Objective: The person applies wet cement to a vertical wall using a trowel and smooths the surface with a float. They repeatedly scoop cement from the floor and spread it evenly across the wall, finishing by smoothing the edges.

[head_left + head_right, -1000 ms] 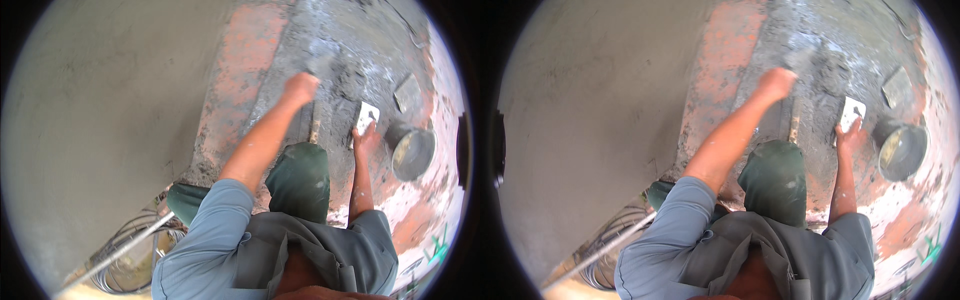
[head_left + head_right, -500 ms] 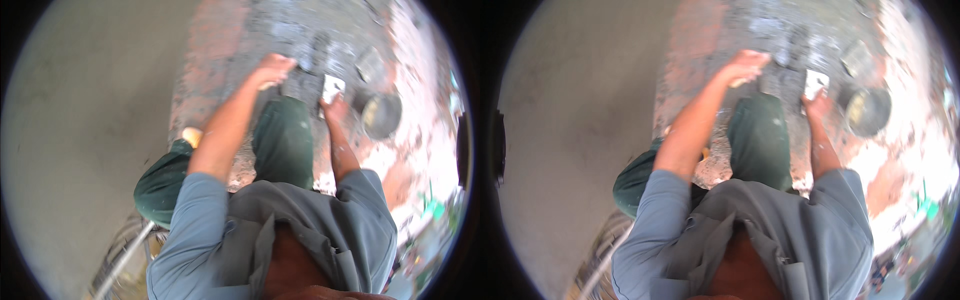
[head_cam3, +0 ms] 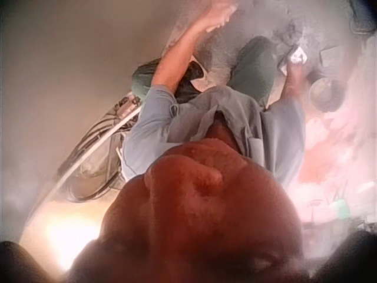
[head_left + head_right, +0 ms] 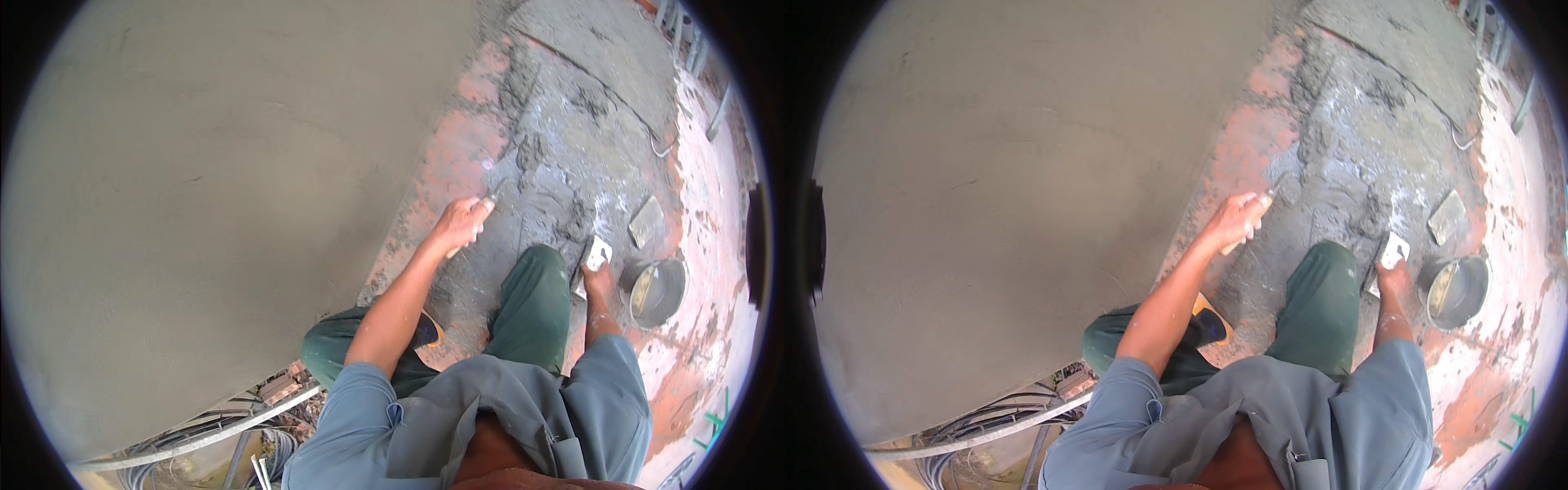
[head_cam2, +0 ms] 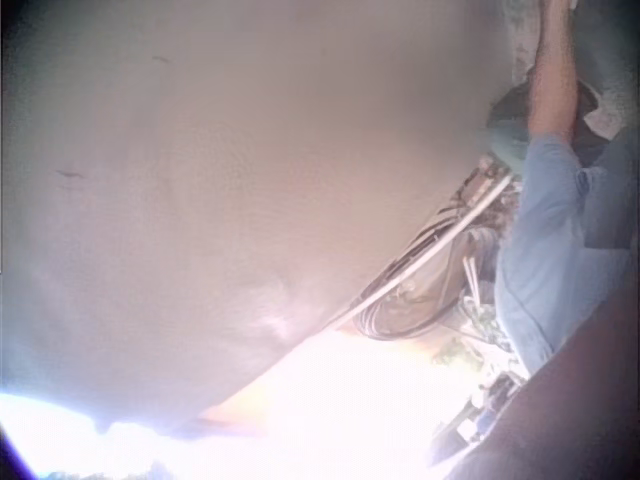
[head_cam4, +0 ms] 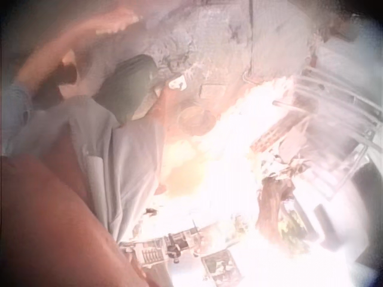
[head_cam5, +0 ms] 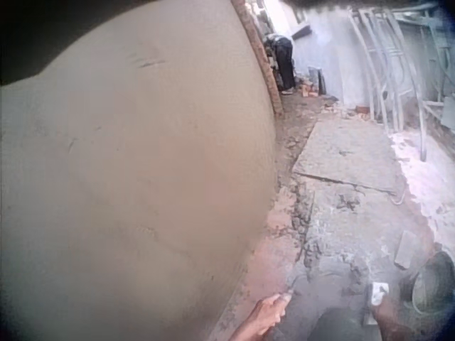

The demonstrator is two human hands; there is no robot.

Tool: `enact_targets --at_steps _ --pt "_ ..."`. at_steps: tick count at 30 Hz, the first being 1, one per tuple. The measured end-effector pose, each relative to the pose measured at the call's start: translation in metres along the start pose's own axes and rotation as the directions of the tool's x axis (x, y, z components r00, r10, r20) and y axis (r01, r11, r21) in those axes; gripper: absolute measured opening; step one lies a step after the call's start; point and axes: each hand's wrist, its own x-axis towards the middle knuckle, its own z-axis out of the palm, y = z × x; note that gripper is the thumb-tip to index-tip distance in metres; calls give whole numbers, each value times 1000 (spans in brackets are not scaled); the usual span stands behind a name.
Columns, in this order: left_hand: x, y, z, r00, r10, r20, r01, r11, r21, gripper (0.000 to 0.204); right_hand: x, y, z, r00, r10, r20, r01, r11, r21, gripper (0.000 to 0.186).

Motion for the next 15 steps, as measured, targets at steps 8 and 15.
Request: enact_targets --at_steps 8,15 --pt "-49 19 -23 967 205 -149 -207 978 0 27 21 -124 -92 910 -405 84 -124 -72 990 69" --pt "-79 55 6 882 397 -255 -313 897 314 24 -79 -285 -88 563 -827 11 -519 -343 783 59"
